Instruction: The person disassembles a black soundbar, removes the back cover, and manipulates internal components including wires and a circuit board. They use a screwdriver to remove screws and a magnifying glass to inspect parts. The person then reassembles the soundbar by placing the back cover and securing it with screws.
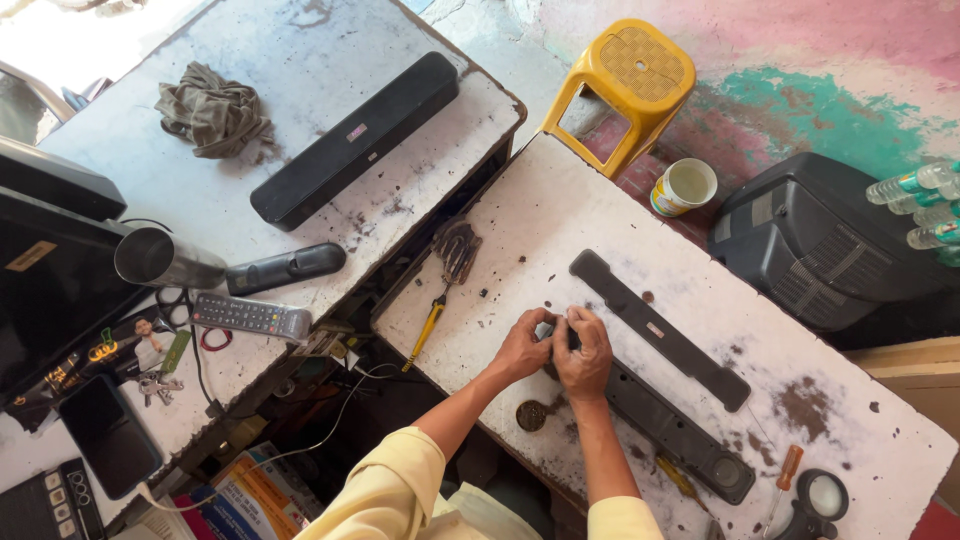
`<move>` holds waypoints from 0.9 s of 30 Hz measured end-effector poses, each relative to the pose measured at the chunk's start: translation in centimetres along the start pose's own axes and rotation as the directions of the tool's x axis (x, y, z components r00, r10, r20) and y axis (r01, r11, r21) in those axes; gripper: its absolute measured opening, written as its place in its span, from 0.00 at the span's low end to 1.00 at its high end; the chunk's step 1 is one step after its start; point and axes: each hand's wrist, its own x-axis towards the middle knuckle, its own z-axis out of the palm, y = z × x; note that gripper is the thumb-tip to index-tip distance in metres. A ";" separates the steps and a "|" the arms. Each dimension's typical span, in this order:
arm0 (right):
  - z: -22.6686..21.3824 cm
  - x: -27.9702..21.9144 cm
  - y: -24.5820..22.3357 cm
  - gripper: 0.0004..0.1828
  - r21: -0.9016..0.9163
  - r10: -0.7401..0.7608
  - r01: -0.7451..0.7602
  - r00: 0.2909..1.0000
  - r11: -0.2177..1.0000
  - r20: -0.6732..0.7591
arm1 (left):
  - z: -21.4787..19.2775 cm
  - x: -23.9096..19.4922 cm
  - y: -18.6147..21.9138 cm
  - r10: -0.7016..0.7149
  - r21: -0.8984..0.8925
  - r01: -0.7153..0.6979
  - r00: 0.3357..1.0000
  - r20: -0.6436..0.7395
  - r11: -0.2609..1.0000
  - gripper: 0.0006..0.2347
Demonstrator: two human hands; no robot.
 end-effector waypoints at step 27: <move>0.5 -1.4 2.8 0.06 -0.035 0.001 0.000 1.000 0.999 0.028 | 1.8 2.3 -6.9 0.116 -0.202 -0.111 0.993 0.015 0.973 0.13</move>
